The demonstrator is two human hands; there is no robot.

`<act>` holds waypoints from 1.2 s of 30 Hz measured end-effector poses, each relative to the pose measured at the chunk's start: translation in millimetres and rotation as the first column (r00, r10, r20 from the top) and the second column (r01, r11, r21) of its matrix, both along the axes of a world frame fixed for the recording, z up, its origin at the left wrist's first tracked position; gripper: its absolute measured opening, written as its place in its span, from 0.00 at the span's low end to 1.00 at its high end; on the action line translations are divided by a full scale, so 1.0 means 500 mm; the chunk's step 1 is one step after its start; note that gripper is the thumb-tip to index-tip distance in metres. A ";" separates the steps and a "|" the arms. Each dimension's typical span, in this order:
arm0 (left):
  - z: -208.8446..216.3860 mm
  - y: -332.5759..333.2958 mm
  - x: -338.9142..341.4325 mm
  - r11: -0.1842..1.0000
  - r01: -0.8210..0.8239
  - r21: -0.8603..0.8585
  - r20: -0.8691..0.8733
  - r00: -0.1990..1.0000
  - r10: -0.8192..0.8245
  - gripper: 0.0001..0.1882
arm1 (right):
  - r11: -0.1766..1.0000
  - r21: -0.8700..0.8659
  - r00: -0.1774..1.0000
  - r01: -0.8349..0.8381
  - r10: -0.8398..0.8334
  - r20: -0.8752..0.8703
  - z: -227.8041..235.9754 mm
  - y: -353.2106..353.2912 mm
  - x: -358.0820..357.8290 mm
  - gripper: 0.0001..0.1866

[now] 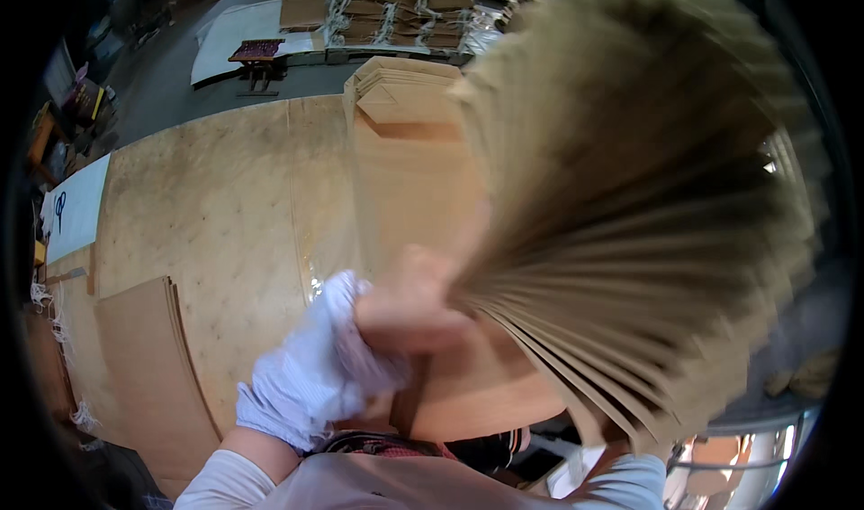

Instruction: The person repeatedly picks up stacks of flat cardboard pieces from a workbench, aligns them, and places them into a growing pile. The person then uses a white string to tie the stack together.

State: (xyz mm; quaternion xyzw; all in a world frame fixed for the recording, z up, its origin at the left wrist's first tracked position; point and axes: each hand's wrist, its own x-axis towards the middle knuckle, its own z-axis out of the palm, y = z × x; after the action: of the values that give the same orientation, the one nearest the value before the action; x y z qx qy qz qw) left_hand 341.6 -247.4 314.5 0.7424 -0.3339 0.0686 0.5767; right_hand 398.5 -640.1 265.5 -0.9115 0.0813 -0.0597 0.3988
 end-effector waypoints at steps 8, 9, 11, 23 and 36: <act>-0.576 0.056 0.344 0.734 -0.503 -0.457 -0.665 0.741 0.094 0.44 | 0.853 -0.381 0.934 -0.357 0.325 -0.149 -0.478 0.089 0.683 0.19; -0.636 0.074 0.371 0.748 -0.523 -0.408 -0.710 0.697 0.100 0.44 | 0.841 -0.392 0.926 -0.373 0.309 -0.217 -0.555 0.111 0.698 0.19; -0.692 0.113 0.372 0.796 -0.473 -0.378 -0.779 0.626 0.002 0.39 | 0.874 -0.271 0.899 -0.404 0.325 -0.294 -0.675 0.147 0.679 0.19; -0.607 0.101 0.455 0.637 -0.673 -0.375 -0.921 0.345 -0.178 0.32 | 0.814 0.573 0.902 -0.095 0.313 -0.296 -0.644 0.102 0.668 0.19; -0.652 0.159 0.549 0.691 -0.691 -0.214 -0.873 0.453 0.183 0.31 | 0.934 0.131 0.933 -0.331 0.345 -0.104 -0.498 0.118 0.725 0.18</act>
State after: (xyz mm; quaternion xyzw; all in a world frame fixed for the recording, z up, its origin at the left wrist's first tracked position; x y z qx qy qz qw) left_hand 616.2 -168.1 -11.5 0.5539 0.2107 -0.0249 0.8051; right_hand 760.9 -581.1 16.7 -0.8901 -0.0490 0.0720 0.4473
